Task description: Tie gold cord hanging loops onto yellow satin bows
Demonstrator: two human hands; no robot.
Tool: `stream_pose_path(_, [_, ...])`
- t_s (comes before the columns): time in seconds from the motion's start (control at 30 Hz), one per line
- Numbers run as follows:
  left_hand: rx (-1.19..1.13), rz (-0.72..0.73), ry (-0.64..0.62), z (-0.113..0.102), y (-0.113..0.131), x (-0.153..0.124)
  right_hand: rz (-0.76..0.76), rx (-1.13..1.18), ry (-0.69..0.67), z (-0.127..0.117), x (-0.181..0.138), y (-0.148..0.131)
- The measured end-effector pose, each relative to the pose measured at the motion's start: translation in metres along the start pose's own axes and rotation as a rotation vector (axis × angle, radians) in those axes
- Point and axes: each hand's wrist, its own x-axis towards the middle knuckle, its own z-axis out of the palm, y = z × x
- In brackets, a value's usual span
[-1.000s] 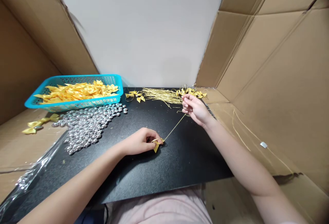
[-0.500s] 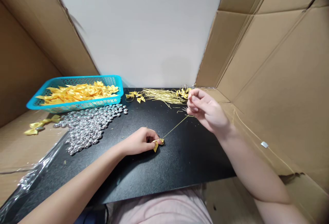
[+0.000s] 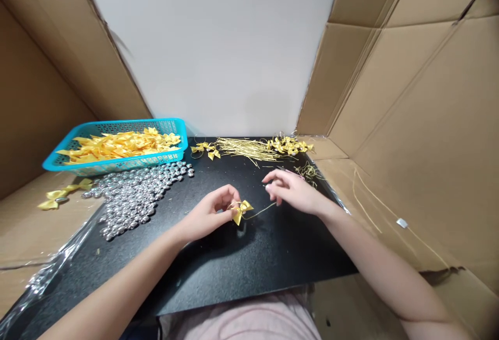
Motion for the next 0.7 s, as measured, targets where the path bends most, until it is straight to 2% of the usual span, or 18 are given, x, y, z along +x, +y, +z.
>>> stream_pose_path(0.07, [0.108,0.067,0.052,0.002,0.011,-0.005,-0.072,-0.212,0.09,0.011,-0.01,-0.003])
stream_pose_path(0.13, [0.248,0.143,0.096,0.005,0.022,-0.01,-0.26,-0.355,0.238,0.024,-0.022,-0.01])
stream_pose_path(0.23, [0.408,0.241,0.162,0.012,0.035,-0.019,-0.385,-0.381,0.351,0.043,-0.036,-0.021])
stream_pose_path(0.37, [0.55,0.323,0.257,0.025,0.042,-0.03,-0.385,-0.312,0.384,0.06,-0.041,-0.024])
stream_pose_path(0.5, [0.625,0.407,0.355,0.037,0.04,-0.037,-0.369,-0.247,0.452,0.067,-0.039,-0.02])
stream_pose_path(0.7, [0.676,0.507,0.41,0.045,0.032,-0.04,-0.281,-0.223,0.412,0.068,-0.043,-0.018])
